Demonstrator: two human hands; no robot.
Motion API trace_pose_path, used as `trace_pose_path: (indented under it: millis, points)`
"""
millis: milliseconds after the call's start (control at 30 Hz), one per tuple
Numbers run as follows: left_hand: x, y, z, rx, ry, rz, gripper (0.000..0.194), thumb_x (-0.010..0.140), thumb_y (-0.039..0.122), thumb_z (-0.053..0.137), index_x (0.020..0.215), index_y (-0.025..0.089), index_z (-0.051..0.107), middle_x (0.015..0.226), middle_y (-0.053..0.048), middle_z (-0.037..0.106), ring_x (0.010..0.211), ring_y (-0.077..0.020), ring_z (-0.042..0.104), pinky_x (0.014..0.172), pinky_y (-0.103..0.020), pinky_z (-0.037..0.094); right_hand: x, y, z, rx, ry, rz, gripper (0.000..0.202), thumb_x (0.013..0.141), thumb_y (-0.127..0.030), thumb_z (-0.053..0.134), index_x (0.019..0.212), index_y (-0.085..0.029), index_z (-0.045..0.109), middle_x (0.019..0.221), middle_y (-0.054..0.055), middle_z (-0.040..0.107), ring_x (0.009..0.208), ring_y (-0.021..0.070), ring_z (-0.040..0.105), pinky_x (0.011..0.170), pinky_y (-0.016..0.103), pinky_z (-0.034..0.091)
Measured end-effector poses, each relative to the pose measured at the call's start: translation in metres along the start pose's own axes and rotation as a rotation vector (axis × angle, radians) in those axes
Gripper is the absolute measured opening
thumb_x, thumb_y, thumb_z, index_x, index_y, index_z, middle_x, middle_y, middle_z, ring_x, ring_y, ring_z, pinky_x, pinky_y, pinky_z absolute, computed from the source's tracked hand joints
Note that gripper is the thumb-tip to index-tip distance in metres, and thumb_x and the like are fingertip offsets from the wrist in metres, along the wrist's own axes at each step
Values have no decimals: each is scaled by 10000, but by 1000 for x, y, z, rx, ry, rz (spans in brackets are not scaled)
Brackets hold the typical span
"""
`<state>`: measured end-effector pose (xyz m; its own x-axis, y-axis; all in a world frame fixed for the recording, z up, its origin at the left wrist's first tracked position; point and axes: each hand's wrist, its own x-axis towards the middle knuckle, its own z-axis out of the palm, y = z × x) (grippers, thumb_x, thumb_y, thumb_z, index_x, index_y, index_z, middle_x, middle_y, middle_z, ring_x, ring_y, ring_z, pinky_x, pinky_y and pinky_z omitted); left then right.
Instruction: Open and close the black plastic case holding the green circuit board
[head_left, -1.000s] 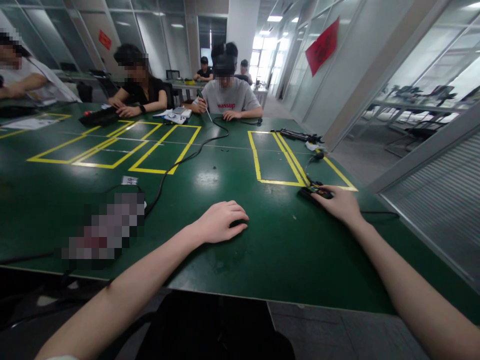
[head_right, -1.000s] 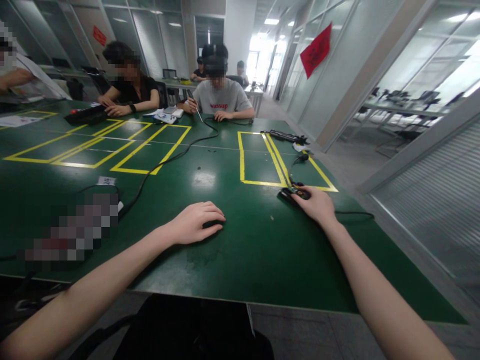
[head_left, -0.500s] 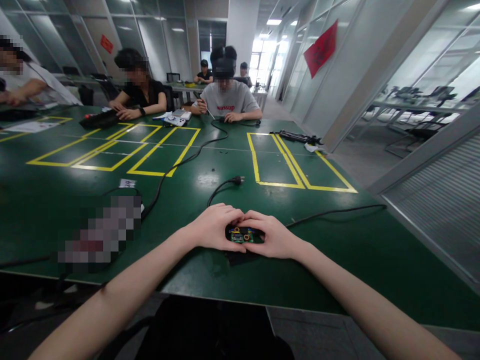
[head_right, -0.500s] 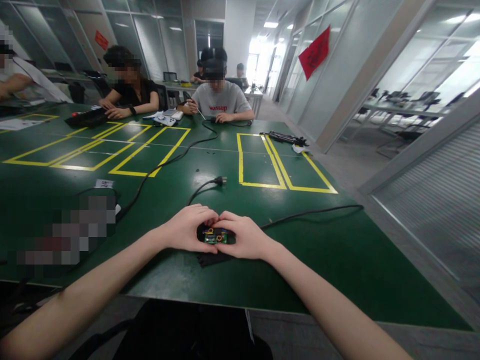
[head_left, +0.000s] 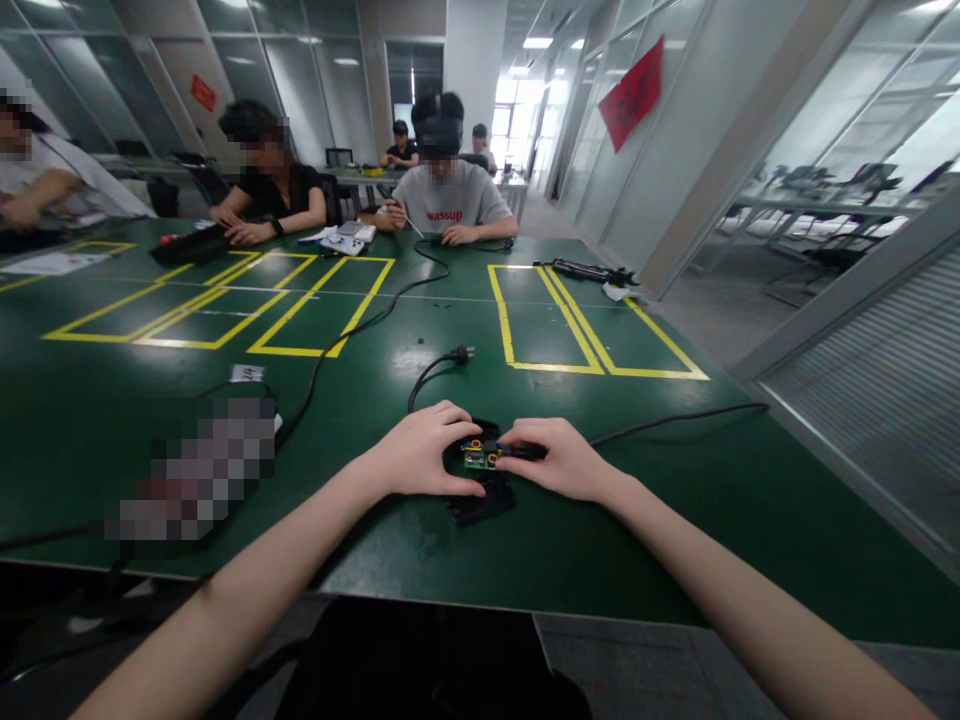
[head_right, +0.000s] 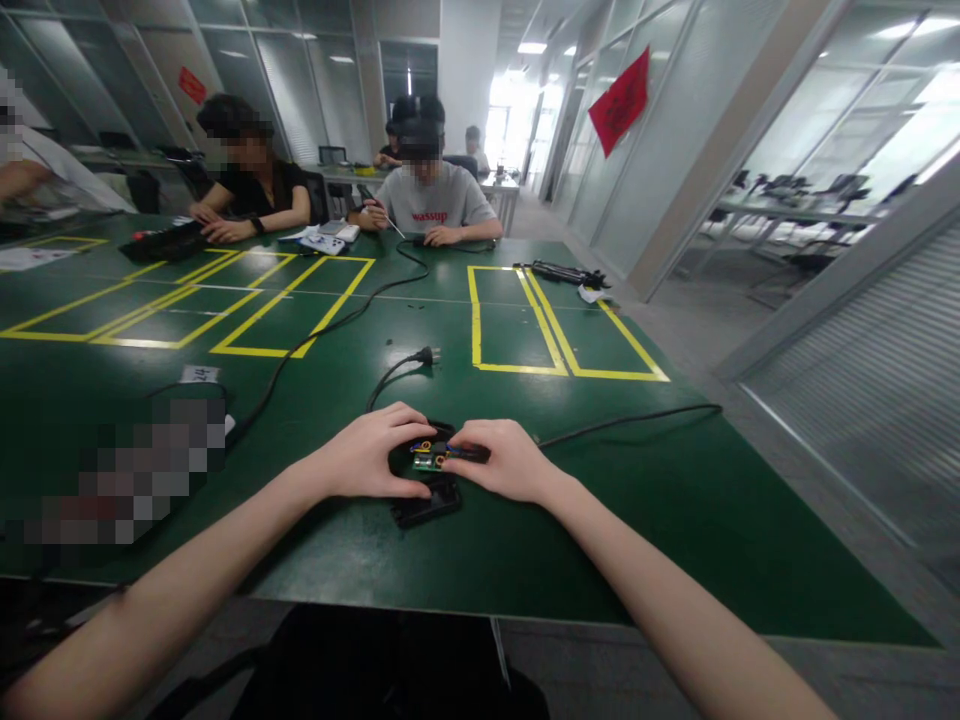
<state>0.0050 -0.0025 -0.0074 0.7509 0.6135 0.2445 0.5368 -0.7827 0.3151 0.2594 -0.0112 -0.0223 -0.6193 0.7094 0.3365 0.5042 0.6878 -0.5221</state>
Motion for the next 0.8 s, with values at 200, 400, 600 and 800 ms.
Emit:
trace_pose_path:
  millis: [200,400,600,800]
  points:
    - [3,-5,0,-5,24,38,653,744,621,838,1192,162,717,1221,-134,716,1150,-299,655,970,-398,550,2,0,7,-40,15,42,198,913,-397,735,945,-205,772,840,48,760,734,177,700,664,266,496]
    - [3,-10,-2,-47,70,46,640,739,593,855,1200,173,716,1246,-136,716,1161,-292,663,986,-399,548,8,3,11,-146,24,110,189,896,-385,759,979,-217,786,900,49,772,782,191,715,695,282,496]
    - [0,-15,-7,-83,95,47,642,700,561,889,1194,188,721,1196,-126,729,1135,-289,676,985,-402,548,9,3,11,-174,22,127,198,903,-398,752,971,-216,787,900,45,765,780,187,709,686,283,481]
    - [3,-18,-3,-46,96,-6,380,798,429,846,1075,188,751,1067,-89,750,1019,-242,691,874,-338,552,11,5,14,-154,13,149,195,904,-390,754,984,-216,791,917,44,770,802,192,714,691,285,479]
